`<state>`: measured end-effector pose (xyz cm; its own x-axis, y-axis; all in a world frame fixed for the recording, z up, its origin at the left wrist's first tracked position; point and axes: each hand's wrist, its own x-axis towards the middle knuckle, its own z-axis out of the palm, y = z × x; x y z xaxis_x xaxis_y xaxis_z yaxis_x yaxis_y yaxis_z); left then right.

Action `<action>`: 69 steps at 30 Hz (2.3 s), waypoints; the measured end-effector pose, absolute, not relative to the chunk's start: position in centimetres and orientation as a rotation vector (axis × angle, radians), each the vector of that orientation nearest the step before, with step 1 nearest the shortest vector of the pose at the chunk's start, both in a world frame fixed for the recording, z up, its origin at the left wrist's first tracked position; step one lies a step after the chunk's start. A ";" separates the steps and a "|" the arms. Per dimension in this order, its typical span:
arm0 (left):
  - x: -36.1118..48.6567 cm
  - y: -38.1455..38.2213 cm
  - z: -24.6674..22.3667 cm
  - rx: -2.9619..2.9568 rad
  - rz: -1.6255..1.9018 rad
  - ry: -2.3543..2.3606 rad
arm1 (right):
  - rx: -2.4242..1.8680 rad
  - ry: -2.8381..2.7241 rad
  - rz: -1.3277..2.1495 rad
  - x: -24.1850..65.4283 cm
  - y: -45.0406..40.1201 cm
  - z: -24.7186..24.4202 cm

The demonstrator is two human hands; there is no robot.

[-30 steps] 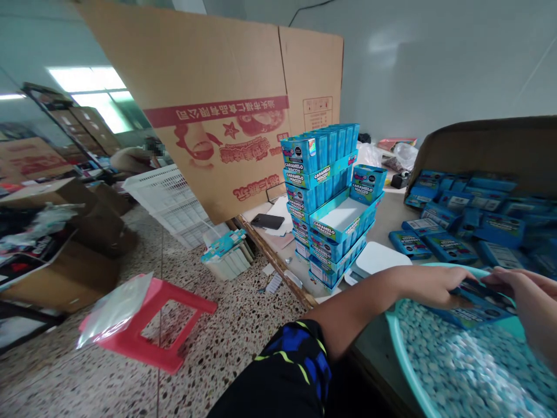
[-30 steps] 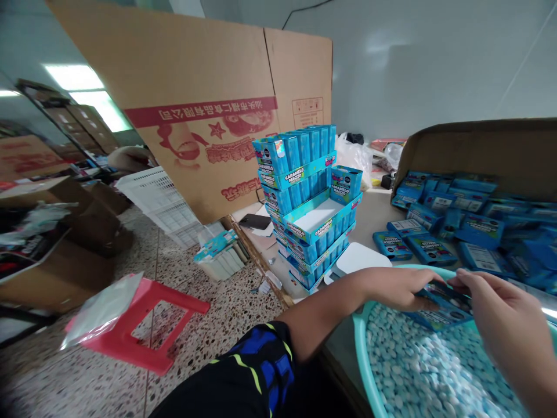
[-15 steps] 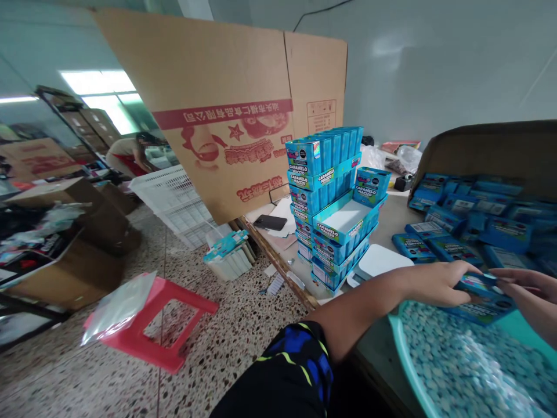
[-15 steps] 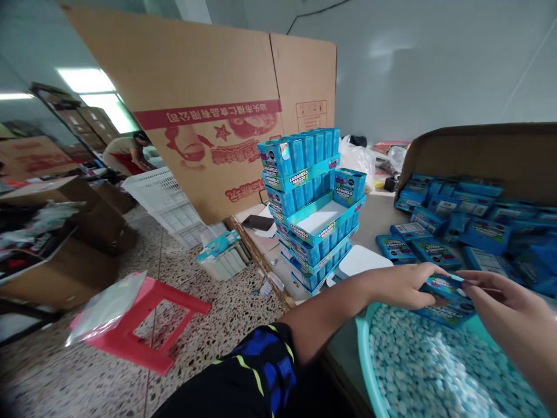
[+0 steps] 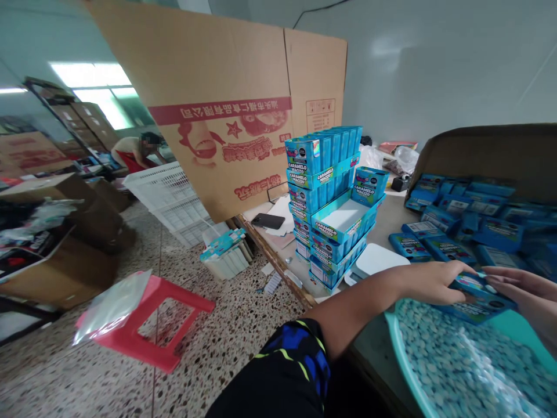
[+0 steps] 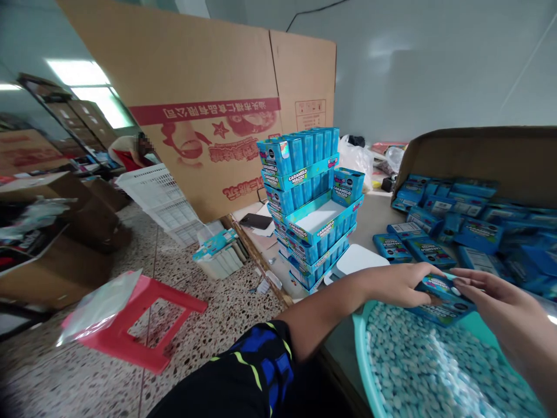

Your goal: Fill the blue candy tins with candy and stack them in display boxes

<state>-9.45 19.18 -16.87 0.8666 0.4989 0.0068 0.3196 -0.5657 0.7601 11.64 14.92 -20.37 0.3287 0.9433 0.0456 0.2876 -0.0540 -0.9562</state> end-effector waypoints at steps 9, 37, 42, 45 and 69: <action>-9.7 19.0 -16.3 2.198 0.257 0.613 | -1.618 -0.967 1.094 9.8 14.2 -17.7; -10.0 18.9 -15.4 2.253 0.491 0.585 | -1.287 -0.893 1.229 8.9 13.8 -16.4; -9.6 19.5 -15.7 2.273 0.594 0.540 | -1.181 -0.843 1.238 9.2 14.4 -16.0; -9.5 19.8 -15.6 2.252 0.685 0.610 | -1.108 -0.838 1.204 9.3 14.7 -15.6; -8.6 20.8 -16.0 2.311 0.877 0.633 | -1.188 -0.932 1.226 10.0 14.8 -15.0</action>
